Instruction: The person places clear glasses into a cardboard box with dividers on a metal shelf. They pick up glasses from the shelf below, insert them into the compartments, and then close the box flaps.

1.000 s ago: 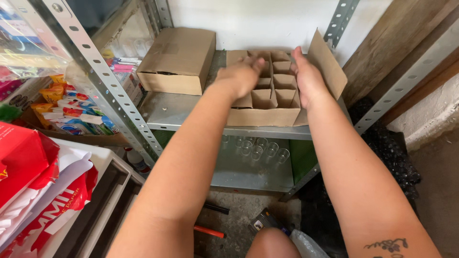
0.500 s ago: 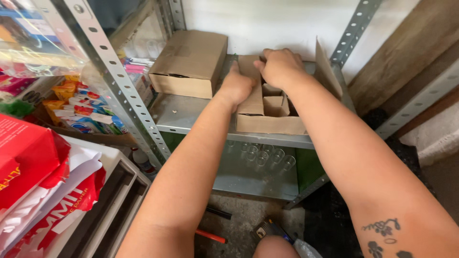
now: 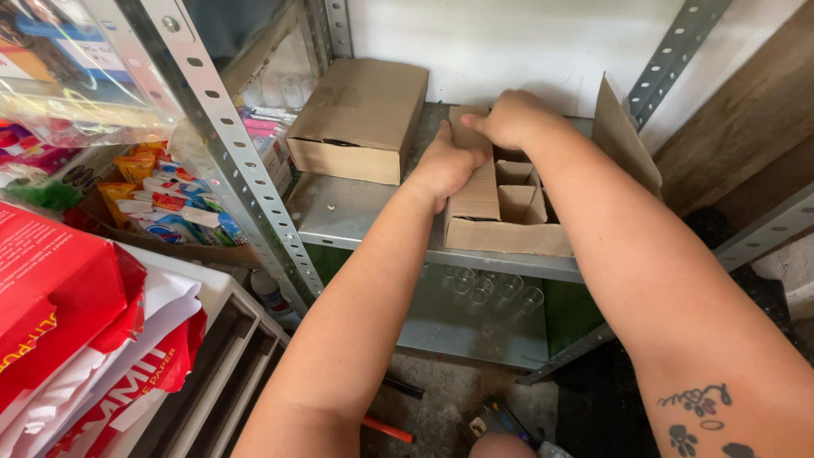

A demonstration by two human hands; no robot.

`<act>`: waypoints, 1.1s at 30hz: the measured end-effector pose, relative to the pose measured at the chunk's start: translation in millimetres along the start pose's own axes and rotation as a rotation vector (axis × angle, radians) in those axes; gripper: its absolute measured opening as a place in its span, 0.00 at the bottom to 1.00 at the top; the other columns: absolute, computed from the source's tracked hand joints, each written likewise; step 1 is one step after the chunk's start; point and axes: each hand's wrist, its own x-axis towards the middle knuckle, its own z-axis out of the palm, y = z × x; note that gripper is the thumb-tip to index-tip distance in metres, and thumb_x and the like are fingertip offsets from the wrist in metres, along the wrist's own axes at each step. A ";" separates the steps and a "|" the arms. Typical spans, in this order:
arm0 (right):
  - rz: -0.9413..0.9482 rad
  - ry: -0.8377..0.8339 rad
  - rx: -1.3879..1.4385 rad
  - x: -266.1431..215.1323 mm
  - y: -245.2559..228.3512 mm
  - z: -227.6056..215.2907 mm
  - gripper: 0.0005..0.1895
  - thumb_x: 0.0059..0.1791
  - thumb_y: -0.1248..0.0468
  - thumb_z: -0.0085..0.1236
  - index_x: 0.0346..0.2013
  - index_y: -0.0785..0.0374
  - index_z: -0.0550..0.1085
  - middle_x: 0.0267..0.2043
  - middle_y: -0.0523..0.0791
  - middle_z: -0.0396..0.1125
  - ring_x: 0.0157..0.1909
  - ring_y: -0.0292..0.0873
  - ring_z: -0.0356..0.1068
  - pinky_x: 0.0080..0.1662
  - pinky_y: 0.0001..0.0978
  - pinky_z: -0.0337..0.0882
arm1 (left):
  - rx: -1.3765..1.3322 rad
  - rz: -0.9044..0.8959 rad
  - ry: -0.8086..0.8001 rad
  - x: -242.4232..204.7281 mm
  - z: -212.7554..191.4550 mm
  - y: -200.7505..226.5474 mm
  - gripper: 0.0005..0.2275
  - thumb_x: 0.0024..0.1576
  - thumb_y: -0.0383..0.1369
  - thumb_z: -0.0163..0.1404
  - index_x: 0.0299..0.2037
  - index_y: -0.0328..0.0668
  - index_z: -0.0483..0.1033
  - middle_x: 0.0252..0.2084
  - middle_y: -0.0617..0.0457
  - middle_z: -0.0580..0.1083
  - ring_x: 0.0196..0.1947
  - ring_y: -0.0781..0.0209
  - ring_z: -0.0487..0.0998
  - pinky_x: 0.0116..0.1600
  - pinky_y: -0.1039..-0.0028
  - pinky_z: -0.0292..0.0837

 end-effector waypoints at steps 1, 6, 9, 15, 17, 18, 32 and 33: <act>0.002 0.001 0.000 0.0 -0.5 1.3 0.42 0.58 0.38 0.44 0.67 0.76 0.64 0.64 0.62 0.65 0.68 0.59 0.63 0.64 0.57 0.65 | 0.000 0.001 -0.002 1.4 0.1 0.4 0.49 0.47 0.41 0.62 0.78 0.36 0.44 0.71 0.31 0.63 0.72 0.36 0.61 0.70 0.47 0.62; 0.061 0.021 0.219 5.3 0.1 10.0 0.37 0.58 0.42 0.46 0.62 0.76 0.70 0.60 0.60 0.69 0.65 0.60 0.66 0.58 0.60 0.70 | -0.021 0.016 -0.014 3.4 4.2 4.2 0.48 0.50 0.39 0.60 0.78 0.33 0.40 0.71 0.29 0.61 0.73 0.35 0.60 0.70 0.45 0.61; 0.061 0.027 0.243 4.4 -3.4 9.0 0.36 0.58 0.43 0.44 0.61 0.75 0.70 0.61 0.59 0.68 0.65 0.58 0.66 0.56 0.57 0.72 | 0.036 0.096 -0.006 9.8 4.2 9.0 0.47 0.48 0.33 0.58 0.75 0.23 0.41 0.72 0.29 0.59 0.73 0.36 0.60 0.73 0.50 0.59; -0.015 0.028 0.167 41.3 2.6 23.5 0.35 0.61 0.47 0.30 0.62 0.76 0.70 0.61 0.61 0.68 0.65 0.61 0.66 0.57 0.58 0.72 | -0.071 0.068 0.026 6.2 -1.4 5.6 0.46 0.45 0.37 0.61 0.74 0.29 0.51 0.68 0.33 0.65 0.71 0.38 0.64 0.71 0.49 0.63; -0.014 0.018 0.131 45.2 0.6 26.2 0.32 0.60 0.51 0.30 0.62 0.77 0.70 0.62 0.61 0.67 0.65 0.62 0.66 0.58 0.58 0.71 | -0.103 0.065 0.001 1.2 1.1 11.5 0.46 0.46 0.35 0.57 0.75 0.28 0.46 0.70 0.31 0.62 0.73 0.36 0.60 0.72 0.47 0.59; -0.010 0.007 0.092 46.9 -0.5 27.6 0.30 0.60 0.56 0.29 0.62 0.77 0.70 0.62 0.62 0.67 0.66 0.62 0.65 0.59 0.59 0.71 | -0.137 0.063 -0.025 -1.6 2.3 14.3 0.46 0.48 0.33 0.54 0.76 0.26 0.41 0.73 0.28 0.58 0.74 0.34 0.57 0.74 0.45 0.54; 0.045 0.034 0.226 59.0 7.4 33.7 0.32 0.61 0.51 0.26 0.64 0.73 0.69 0.64 0.60 0.65 0.68 0.61 0.62 0.62 0.60 0.67 | 0.305 0.110 -0.067 16.3 0.0 12.8 0.49 0.50 0.43 0.55 0.75 0.23 0.37 0.74 0.29 0.54 0.75 0.39 0.55 0.74 0.50 0.57; 0.042 0.041 0.205 76.0 11.6 39.6 0.31 0.60 0.50 0.29 0.61 0.72 0.72 0.61 0.58 0.69 0.66 0.60 0.65 0.60 0.58 0.69 | 0.395 0.083 -0.088 16.3 -1.7 13.3 0.49 0.53 0.48 0.53 0.76 0.26 0.35 0.75 0.30 0.51 0.76 0.40 0.54 0.74 0.49 0.56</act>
